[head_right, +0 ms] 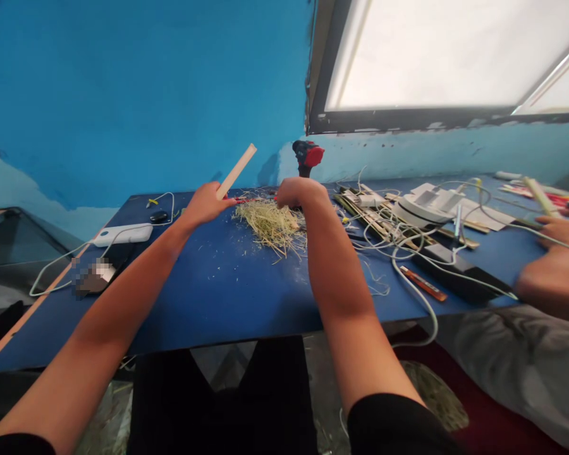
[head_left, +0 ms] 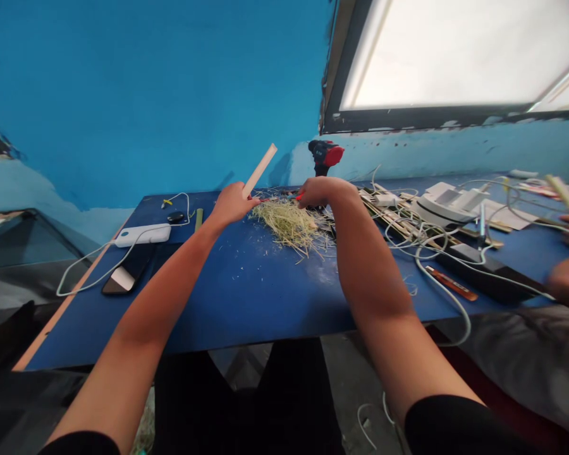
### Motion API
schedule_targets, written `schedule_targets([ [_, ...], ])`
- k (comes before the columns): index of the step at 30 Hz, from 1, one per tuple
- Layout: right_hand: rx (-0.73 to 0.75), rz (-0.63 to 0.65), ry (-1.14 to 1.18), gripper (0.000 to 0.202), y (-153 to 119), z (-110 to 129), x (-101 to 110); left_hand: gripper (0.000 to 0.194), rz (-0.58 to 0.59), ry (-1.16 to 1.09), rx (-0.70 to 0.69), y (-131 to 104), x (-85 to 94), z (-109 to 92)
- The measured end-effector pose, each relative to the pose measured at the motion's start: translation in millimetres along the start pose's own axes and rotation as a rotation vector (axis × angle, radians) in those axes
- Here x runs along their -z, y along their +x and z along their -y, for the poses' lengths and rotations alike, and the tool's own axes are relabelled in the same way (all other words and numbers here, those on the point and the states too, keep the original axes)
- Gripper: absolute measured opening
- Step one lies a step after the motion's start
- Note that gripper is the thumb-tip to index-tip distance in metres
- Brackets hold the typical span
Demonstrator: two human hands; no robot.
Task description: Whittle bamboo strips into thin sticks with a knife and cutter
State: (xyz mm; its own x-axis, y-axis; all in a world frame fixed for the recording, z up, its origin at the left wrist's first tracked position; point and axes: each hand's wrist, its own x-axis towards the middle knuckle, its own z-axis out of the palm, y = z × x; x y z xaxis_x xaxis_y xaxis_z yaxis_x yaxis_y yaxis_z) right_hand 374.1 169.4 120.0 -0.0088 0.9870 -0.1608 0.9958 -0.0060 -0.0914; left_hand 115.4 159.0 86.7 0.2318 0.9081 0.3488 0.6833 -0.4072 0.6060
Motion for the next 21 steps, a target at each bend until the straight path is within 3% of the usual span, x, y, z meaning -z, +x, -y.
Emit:
schedule_targets([
  [6, 0.001, 0.125, 0.104, 0.037, -3, 9, -1, 0.035, -0.002, -0.035, 0.026, -3, 1.2, -10],
  [8, 0.000, 0.122, 0.121, 0.036, -5, 11, 1, 0.038, 0.024, -0.020, 0.048, -1, 2.2, -10],
  [11, -0.004, 0.072, 0.095, 0.029, -8, 12, 3, 0.035, 0.155, 0.056, 0.106, 3, 6.6, -5],
  [14, -0.015, -0.004, 0.117, 0.020, -6, 10, 4, 0.031, 0.262, 0.192, 0.071, 3, 12.4, -1],
  [21, -0.011, 0.009, 0.225, 0.024, 7, 9, -8, 0.029, 0.249, 0.325, -0.071, -9, 16.9, -16],
])
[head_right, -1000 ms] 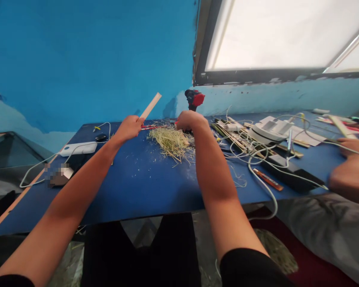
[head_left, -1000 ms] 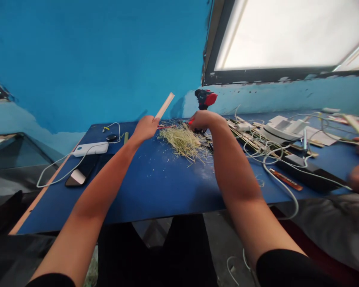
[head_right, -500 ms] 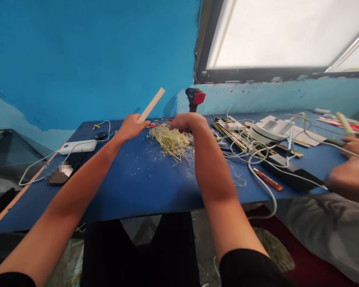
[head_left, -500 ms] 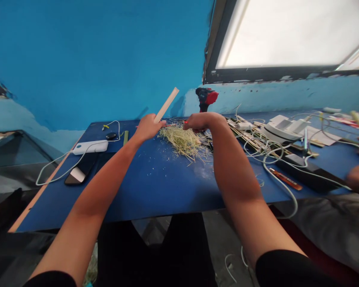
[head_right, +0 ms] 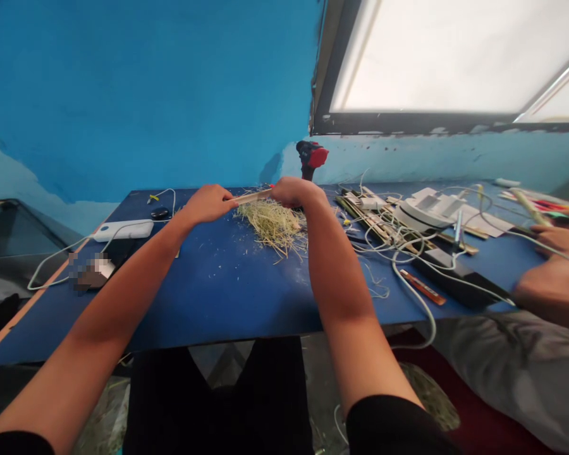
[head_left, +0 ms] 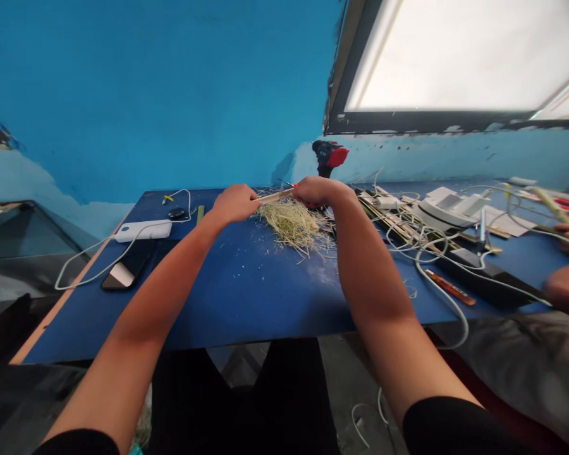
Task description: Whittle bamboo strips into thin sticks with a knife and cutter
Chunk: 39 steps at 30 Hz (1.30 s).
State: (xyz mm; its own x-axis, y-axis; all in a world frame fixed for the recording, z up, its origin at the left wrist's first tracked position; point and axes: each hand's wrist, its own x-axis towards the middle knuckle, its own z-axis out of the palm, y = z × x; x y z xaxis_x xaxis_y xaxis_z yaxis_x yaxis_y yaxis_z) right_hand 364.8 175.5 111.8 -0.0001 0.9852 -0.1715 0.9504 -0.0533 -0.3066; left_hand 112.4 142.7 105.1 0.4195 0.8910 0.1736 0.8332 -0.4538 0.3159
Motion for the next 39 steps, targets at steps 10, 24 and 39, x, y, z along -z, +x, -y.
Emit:
schedule_targets([
  [10, -0.036, 0.070, -0.027, 0.025, -6, -4, 5, 0.043, -0.121, -0.107, 0.150, 5, 8.7, 15],
  [24, 0.508, -0.456, -0.031, 0.046, -26, 51, -5, 0.045, -0.092, -1.284, 0.334, 1, 19.1, 0],
  [39, 0.503, -0.541, -0.151, 0.056, -84, 87, -1, 0.086, -0.362, -1.027, 0.153, -15, 40.8, -17],
])
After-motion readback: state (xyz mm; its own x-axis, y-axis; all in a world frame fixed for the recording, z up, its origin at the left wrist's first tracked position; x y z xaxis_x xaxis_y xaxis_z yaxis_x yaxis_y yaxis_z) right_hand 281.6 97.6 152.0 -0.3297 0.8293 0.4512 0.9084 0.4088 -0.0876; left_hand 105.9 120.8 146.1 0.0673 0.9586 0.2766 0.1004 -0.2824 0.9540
